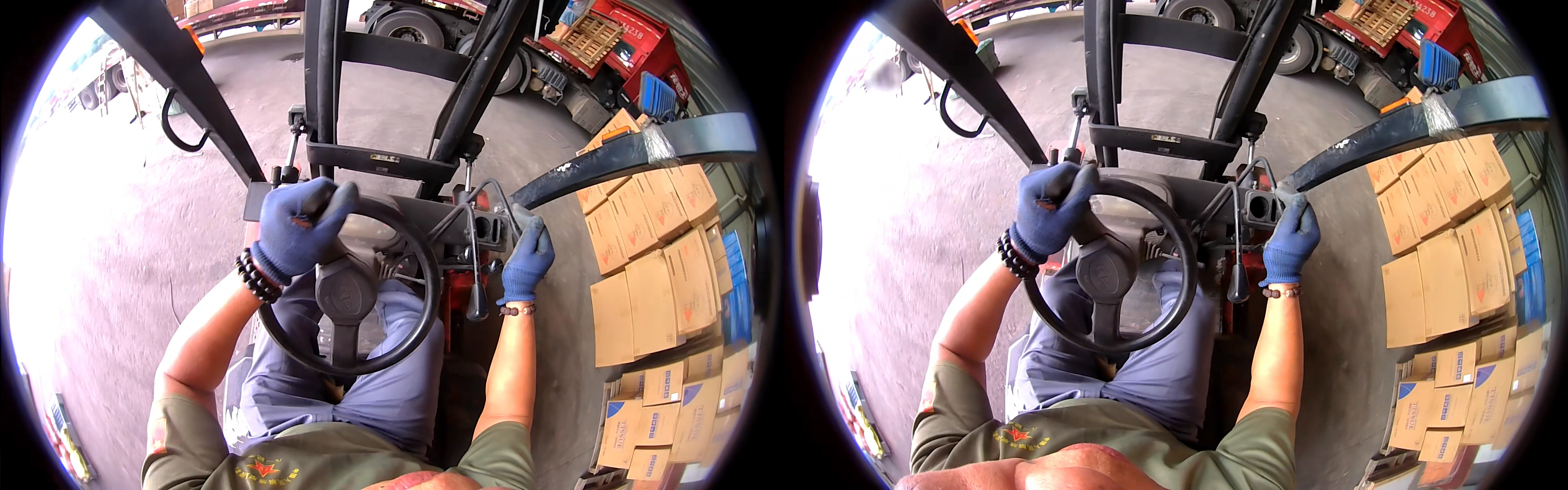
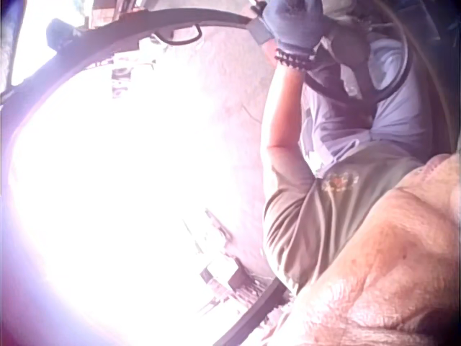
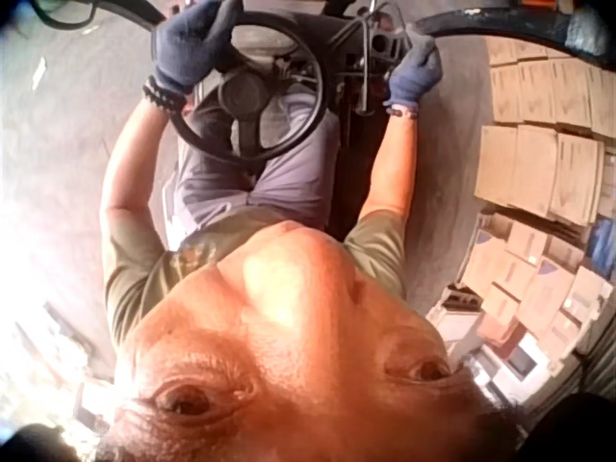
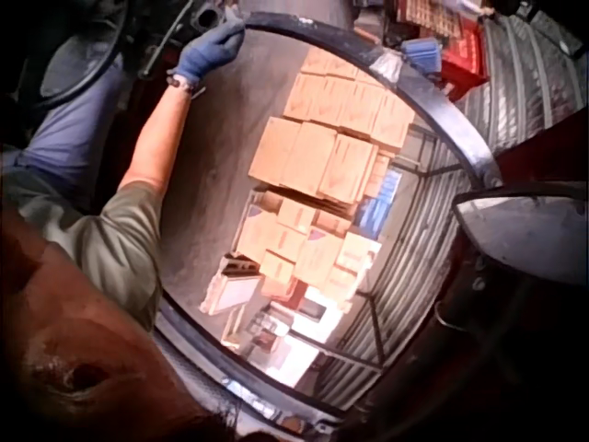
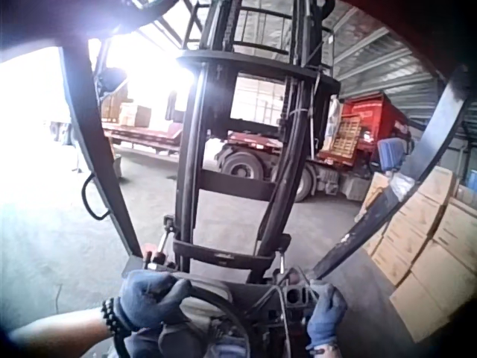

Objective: The person operates a forklift inside a warehouse, maneuvering the vehicle by turning the steering wheel and using the control levers. The operator navigates the forklift through aisles containing stacked cardboard boxes and a parked truck, adjusting the vehicle's position and orientation throughout the clip.

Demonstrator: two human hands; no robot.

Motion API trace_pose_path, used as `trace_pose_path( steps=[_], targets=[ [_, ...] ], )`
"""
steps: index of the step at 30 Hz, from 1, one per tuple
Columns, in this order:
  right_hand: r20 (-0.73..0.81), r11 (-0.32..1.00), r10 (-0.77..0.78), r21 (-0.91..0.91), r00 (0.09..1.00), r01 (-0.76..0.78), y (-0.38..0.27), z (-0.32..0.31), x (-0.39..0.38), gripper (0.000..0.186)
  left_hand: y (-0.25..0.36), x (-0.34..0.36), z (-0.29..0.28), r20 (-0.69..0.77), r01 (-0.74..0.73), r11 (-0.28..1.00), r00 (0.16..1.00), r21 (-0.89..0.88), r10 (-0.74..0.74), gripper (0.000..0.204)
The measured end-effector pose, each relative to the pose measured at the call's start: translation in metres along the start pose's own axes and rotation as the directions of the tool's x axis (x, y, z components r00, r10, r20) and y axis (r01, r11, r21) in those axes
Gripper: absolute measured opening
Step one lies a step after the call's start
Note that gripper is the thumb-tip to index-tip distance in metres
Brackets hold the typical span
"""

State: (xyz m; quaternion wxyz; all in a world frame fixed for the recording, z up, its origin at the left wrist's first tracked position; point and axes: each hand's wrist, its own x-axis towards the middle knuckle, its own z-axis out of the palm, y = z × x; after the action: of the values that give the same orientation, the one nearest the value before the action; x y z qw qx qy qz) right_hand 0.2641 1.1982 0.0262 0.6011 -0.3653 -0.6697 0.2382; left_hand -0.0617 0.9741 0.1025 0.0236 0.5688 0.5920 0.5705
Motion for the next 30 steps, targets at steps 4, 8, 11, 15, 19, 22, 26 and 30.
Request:
trace_pose_path(
  steps=[4, 8, 11, 15, 19, 22, 26, 30],
  targets=[
    [-0.056, 1.000, 0.020, 0.011, 0.998, -0.020, -0.003, 0.005, -0.003, 0.045, 0.008, 0.015, 0.026, 0.025, -0.189, 0.981, 0.982, 0.049, 0.188, 0.030],
    [-0.050, 0.999, 0.021, 0.025, 0.999, -0.020, -0.003, 0.007, 0.000, 0.047, 0.023, 0.028, 0.064, 0.097, -0.303, 0.952, 0.950, 0.048, 0.297, 0.035],
    [-0.031, 1.000, 0.001, 0.003, 1.000, -0.001, -0.009, 0.006, 0.003, 0.046, 0.036, 0.030, 0.089, 0.134, -0.358, 0.934, 0.926, 0.009, 0.353, 0.042],
    [-0.008, 0.999, 0.000, -0.033, 1.000, 0.000, -0.017, 0.006, 0.013, 0.043, 0.043, 0.038, 0.111, 0.232, -0.372, 0.927, 0.899, -0.040, 0.371, 0.042],
    [0.036, 0.979, -0.044, -0.195, 0.998, 0.051, -0.030, -0.002, 0.001, 0.037, 0.045, 0.035, 0.116, 0.314, -0.388, 0.921, 0.872, -0.026, 0.376, 0.042],
    [0.182, 0.808, -0.279, -0.486, 0.943, 0.333, -0.070, -0.011, -0.036, 0.032, 0.041, 0.028, 0.108, 0.295, -0.386, 0.922, 0.878, -0.034, 0.378, 0.042],
    [0.386, 0.780, -0.335, -0.398, 0.860, 0.483, -0.111, 0.000, -0.087, 0.029, 0.039, 0.030, 0.100, 0.277, -0.365, 0.930, 0.890, -0.042, 0.362, 0.042],
    [0.434, 0.758, -0.242, -0.474, 0.868, 0.448, -0.105, 0.012, -0.111, 0.023, 0.038, 0.046, 0.073, 0.203, -0.299, 0.954, 0.934, -0.008, 0.295, 0.040]
  ],
)
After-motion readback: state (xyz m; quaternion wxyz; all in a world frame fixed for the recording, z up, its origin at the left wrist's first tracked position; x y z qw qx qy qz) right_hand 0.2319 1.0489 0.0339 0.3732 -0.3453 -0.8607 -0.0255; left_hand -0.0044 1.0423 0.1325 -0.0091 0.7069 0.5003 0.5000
